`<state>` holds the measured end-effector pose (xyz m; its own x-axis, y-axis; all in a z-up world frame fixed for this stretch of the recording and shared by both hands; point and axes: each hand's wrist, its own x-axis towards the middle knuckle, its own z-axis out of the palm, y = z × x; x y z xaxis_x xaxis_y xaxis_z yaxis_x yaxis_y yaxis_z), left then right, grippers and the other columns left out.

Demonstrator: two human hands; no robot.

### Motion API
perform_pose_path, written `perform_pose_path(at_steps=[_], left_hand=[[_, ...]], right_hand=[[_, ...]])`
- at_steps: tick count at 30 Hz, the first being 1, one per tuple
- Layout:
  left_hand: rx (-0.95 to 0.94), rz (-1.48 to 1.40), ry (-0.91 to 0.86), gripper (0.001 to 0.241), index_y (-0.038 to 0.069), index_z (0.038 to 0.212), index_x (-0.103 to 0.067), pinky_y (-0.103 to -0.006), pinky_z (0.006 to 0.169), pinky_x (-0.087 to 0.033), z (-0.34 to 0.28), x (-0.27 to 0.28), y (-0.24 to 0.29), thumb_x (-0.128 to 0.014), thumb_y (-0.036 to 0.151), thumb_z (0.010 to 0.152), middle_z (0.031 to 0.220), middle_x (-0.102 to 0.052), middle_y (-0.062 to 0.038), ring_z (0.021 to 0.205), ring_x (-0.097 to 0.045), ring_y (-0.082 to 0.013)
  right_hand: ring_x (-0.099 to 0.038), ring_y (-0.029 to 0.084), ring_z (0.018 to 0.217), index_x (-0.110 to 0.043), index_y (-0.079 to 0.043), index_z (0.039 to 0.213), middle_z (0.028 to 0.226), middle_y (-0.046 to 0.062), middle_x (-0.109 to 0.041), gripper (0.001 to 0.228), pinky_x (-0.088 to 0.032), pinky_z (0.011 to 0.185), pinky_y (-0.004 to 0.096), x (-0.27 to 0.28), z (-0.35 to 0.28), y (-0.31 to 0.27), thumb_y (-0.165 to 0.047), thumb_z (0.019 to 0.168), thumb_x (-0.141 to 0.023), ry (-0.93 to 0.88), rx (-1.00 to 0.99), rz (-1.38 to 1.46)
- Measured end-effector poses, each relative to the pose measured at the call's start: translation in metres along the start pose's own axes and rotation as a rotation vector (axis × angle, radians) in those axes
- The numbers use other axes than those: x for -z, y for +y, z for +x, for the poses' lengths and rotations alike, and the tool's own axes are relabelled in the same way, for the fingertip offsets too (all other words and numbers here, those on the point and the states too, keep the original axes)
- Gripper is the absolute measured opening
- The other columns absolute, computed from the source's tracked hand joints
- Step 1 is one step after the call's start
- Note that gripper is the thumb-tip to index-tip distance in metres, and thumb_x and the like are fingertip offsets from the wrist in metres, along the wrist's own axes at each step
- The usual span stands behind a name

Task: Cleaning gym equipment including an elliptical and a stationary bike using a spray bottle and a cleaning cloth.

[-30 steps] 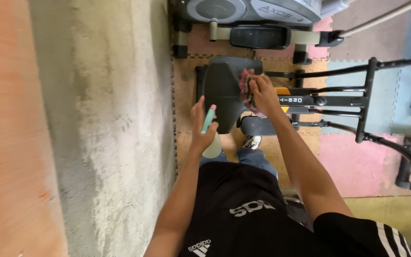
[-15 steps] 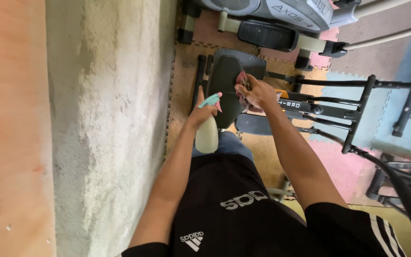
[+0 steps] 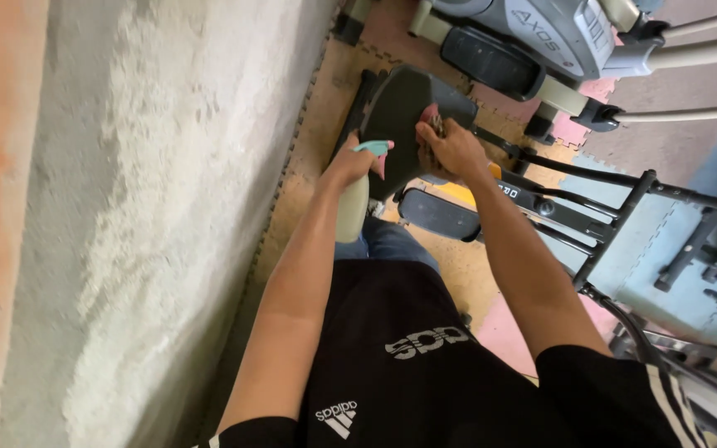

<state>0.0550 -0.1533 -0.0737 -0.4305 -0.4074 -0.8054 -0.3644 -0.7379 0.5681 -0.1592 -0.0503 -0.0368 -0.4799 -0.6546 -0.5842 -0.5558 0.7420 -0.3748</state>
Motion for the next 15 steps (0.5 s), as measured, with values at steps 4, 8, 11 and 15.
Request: perform_pose_path(at_steps=[4, 8, 11, 15], left_hand=[[-0.172, 0.127, -0.038, 0.089, -0.021, 0.144, -0.022, -0.0339, 0.062, -0.06, -0.016, 0.003, -0.008, -0.072, 0.009, 0.077, 0.082, -0.075, -0.011, 0.071, -0.074, -0.0206], [-0.055, 0.199, 0.059, 0.101, -0.015, 0.149, -0.005, -0.0345, 0.062, -0.057, -0.074, 0.004, 0.003, -0.076, 0.019, 0.087, 0.076, -0.072, -0.018, 0.067, -0.071, -0.0254], [-0.202, 0.028, 0.008, 0.065, -0.016, 0.137, -0.042, -0.036, 0.057, -0.059, -0.066, 0.025, -0.051, -0.069, 0.011, 0.085, 0.077, -0.073, -0.013, 0.064, -0.073, -0.0237], [-0.136, -0.075, 0.004, 0.062, -0.013, 0.131, -0.027, -0.0384, 0.059, -0.061, -0.085, 0.046, -0.091, -0.06, 0.001, 0.08, 0.091, -0.079, -0.007, 0.068, -0.076, -0.0237]], right_hand=[[-0.065, 0.047, 0.109, -0.066, -0.004, 0.118, 0.112, 0.028, -0.069, 0.079, -0.05, 0.092, 0.052, 0.0, -0.005, -0.001, -0.077, 0.091, -0.051, -0.066, 0.025, 0.022], [-0.069, 0.043, 0.104, -0.064, -0.003, 0.116, 0.109, 0.026, -0.071, 0.078, -0.053, 0.087, 0.051, 0.0, -0.036, -0.019, -0.075, 0.088, -0.053, -0.117, 0.035, 0.083], [-0.067, 0.046, 0.105, -0.065, -0.003, 0.116, 0.107, 0.028, -0.071, 0.076, -0.052, 0.09, 0.052, -0.034, -0.036, -0.01, -0.074, 0.09, -0.054, -0.151, 0.132, 0.041], [-0.066, 0.047, 0.105, -0.065, -0.003, 0.115, 0.107, 0.029, -0.07, 0.077, -0.051, 0.089, 0.053, -0.058, -0.062, -0.022, -0.074, 0.09, -0.054, -0.167, 0.116, -0.048]])
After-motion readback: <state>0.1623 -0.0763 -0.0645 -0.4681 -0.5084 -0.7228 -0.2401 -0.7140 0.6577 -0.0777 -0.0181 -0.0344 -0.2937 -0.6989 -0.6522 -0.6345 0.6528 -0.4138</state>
